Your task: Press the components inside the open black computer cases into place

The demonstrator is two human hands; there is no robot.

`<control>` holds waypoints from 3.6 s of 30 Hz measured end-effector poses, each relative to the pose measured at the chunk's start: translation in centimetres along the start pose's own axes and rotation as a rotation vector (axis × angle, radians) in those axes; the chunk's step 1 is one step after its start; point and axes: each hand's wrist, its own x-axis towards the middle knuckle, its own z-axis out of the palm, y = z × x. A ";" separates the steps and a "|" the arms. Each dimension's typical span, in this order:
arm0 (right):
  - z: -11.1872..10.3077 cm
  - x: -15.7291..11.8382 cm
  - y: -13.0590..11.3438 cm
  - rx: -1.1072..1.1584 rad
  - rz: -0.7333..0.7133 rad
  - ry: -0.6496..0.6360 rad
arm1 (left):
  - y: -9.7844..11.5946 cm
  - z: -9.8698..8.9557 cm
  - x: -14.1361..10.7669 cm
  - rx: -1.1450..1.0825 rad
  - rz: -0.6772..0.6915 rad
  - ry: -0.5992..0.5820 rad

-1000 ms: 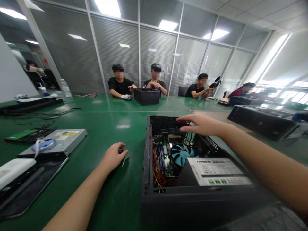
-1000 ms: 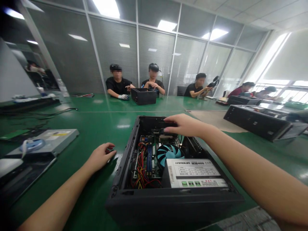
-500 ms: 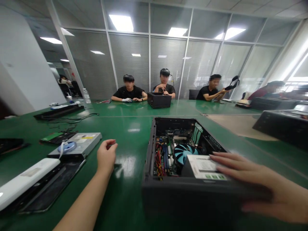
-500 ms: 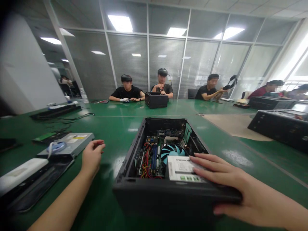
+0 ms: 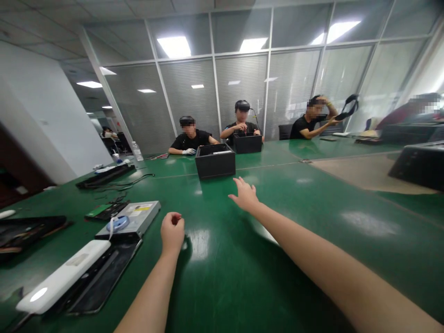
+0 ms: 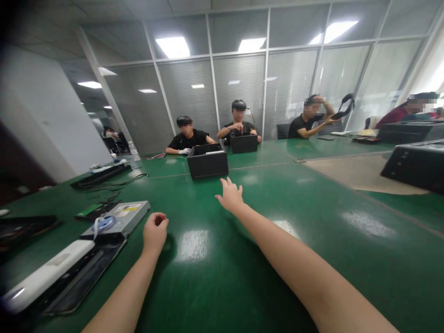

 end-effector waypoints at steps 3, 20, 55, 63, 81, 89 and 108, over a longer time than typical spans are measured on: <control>-1.1 -1.6 1.5 0.020 -0.048 -0.041 | 0.3 0.1 0.0 0.016 0.016 -0.022; -6.5 -15.2 8.1 0.438 -0.090 0.038 | 3.5 -0.2 -1.6 0.014 0.134 -0.199; -5.4 -14.4 9.0 0.548 -0.115 0.073 | 3.6 0.3 -2.3 -0.051 0.018 -0.471; -5.4 -14.6 8.6 0.551 -0.132 0.054 | 3.4 0.6 -2.1 -0.042 0.033 -0.484; -7.8 -14.7 7.9 0.224 -0.371 0.119 | 3.0 1.0 -2.0 -0.020 0.037 -0.510; -10.1 -15.6 5.7 -0.041 -0.480 0.166 | 2.9 1.1 -2.2 -0.009 0.050 -0.520; -18.6 -10.8 11.6 -0.428 -0.124 0.231 | 2.9 2.0 -1.6 -0.033 -0.001 -0.539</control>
